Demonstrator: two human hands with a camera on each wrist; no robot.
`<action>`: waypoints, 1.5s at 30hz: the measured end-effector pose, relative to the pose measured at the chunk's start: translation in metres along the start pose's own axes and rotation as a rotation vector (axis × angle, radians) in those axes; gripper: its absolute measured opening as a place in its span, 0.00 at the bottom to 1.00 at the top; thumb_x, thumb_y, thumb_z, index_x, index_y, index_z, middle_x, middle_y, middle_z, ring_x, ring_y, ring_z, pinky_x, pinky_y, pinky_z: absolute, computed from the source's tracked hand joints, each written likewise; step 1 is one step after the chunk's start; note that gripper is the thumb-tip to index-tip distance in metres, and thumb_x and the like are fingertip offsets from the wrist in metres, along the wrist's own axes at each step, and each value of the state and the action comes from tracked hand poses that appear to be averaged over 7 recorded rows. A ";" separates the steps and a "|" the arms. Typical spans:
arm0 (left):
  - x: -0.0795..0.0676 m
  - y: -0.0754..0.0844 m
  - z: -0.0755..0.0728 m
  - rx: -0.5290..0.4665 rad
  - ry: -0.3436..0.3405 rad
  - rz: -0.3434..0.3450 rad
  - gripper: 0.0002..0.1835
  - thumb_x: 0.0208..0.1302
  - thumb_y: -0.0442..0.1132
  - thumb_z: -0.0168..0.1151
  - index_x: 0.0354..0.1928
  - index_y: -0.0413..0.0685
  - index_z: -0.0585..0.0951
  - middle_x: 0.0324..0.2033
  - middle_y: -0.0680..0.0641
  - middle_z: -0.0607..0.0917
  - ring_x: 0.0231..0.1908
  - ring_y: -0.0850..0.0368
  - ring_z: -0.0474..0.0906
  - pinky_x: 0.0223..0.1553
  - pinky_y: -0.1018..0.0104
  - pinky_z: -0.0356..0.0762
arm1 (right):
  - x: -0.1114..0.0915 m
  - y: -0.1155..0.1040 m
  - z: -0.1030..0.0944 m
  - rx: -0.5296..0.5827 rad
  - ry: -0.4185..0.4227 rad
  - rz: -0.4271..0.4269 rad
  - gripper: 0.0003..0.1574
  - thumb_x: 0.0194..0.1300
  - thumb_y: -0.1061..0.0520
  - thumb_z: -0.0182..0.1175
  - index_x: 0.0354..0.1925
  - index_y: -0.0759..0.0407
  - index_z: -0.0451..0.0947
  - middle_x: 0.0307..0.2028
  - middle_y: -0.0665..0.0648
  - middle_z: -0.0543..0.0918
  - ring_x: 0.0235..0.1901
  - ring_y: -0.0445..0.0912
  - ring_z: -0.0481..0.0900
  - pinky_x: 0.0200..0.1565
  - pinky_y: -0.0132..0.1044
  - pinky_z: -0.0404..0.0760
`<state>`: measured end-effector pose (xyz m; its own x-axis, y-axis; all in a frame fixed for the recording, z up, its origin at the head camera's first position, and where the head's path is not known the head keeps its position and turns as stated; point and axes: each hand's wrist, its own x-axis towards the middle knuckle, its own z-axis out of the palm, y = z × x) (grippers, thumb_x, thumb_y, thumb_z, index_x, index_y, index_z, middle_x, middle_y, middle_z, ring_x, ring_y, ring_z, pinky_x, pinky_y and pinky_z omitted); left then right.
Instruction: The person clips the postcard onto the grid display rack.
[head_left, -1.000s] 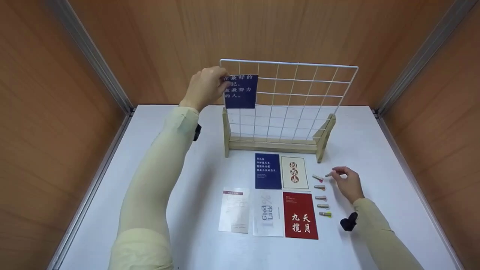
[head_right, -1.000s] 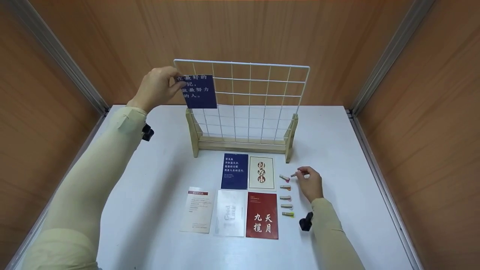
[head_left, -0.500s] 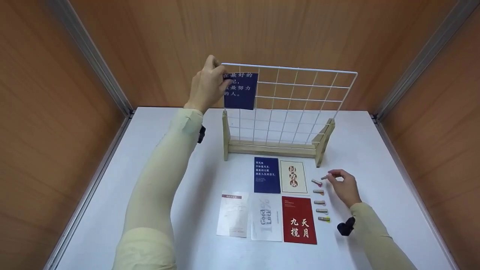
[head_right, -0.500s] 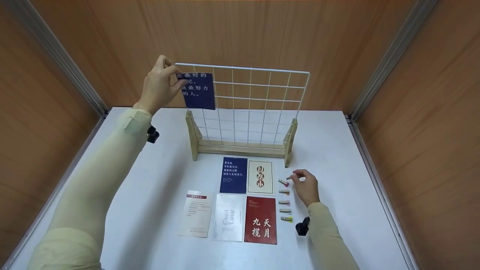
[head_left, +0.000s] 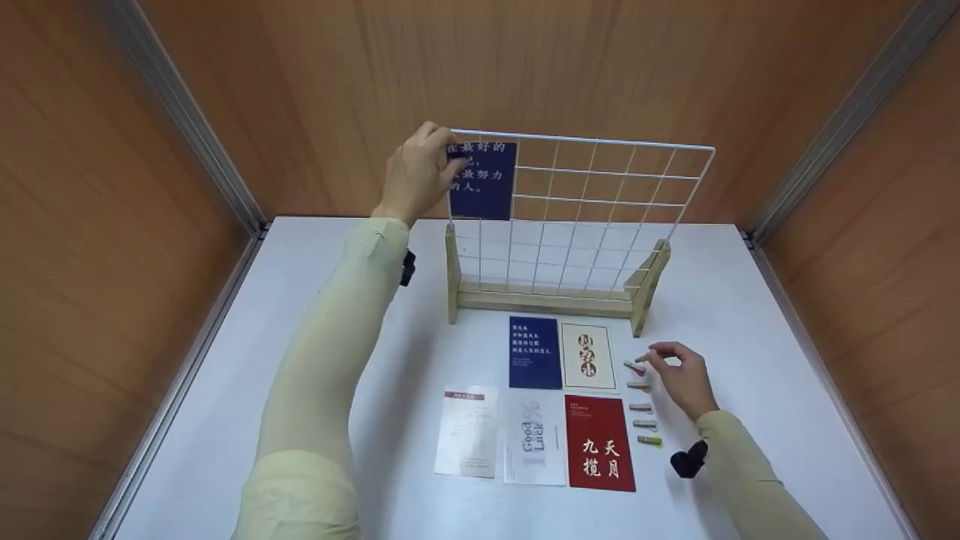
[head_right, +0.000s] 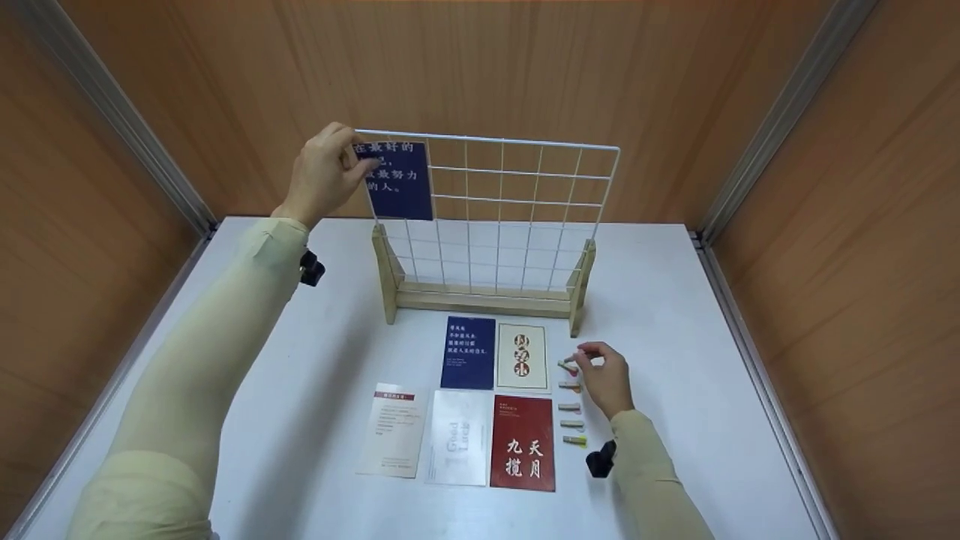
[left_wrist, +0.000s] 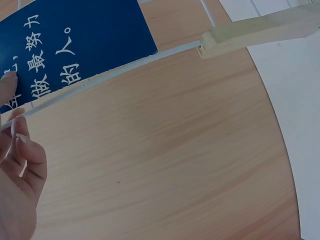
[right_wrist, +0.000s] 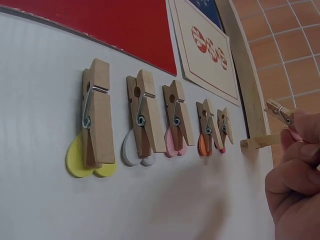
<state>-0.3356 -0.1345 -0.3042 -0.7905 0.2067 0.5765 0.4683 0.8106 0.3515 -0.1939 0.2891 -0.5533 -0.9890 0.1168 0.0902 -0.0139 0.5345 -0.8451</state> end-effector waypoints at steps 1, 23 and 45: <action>0.000 0.000 0.001 0.000 0.001 0.001 0.16 0.59 0.47 0.59 0.47 0.49 0.76 0.45 0.51 0.75 0.32 0.60 0.70 0.32 0.66 0.70 | -0.001 -0.001 0.000 0.005 -0.002 0.000 0.16 0.61 0.56 0.59 0.43 0.66 0.76 0.38 0.60 0.79 0.42 0.49 0.73 0.41 0.35 0.68; 0.001 -0.007 0.034 -0.182 0.122 0.029 0.25 0.57 0.42 0.62 0.56 0.53 0.65 0.42 0.52 0.78 0.33 0.61 0.72 0.32 0.66 0.69 | 0.001 -0.086 -0.009 0.061 -0.130 -0.165 0.17 0.62 0.50 0.57 0.44 0.60 0.75 0.39 0.56 0.76 0.35 0.44 0.80 0.37 0.30 0.76; 0.003 -0.006 0.037 -0.535 0.126 -0.142 0.18 0.51 0.39 0.68 0.45 0.46 0.77 0.30 0.54 0.78 0.28 0.62 0.70 0.29 0.71 0.68 | 0.054 -0.233 -0.014 0.069 -0.204 -0.559 0.16 0.63 0.53 0.57 0.46 0.59 0.75 0.39 0.51 0.76 0.34 0.43 0.80 0.37 0.30 0.77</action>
<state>-0.3550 -0.1181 -0.3321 -0.8225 0.0222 0.5684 0.5215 0.4285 0.7379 -0.2417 0.1828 -0.3439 -0.8370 -0.3336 0.4339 -0.5434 0.4119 -0.7315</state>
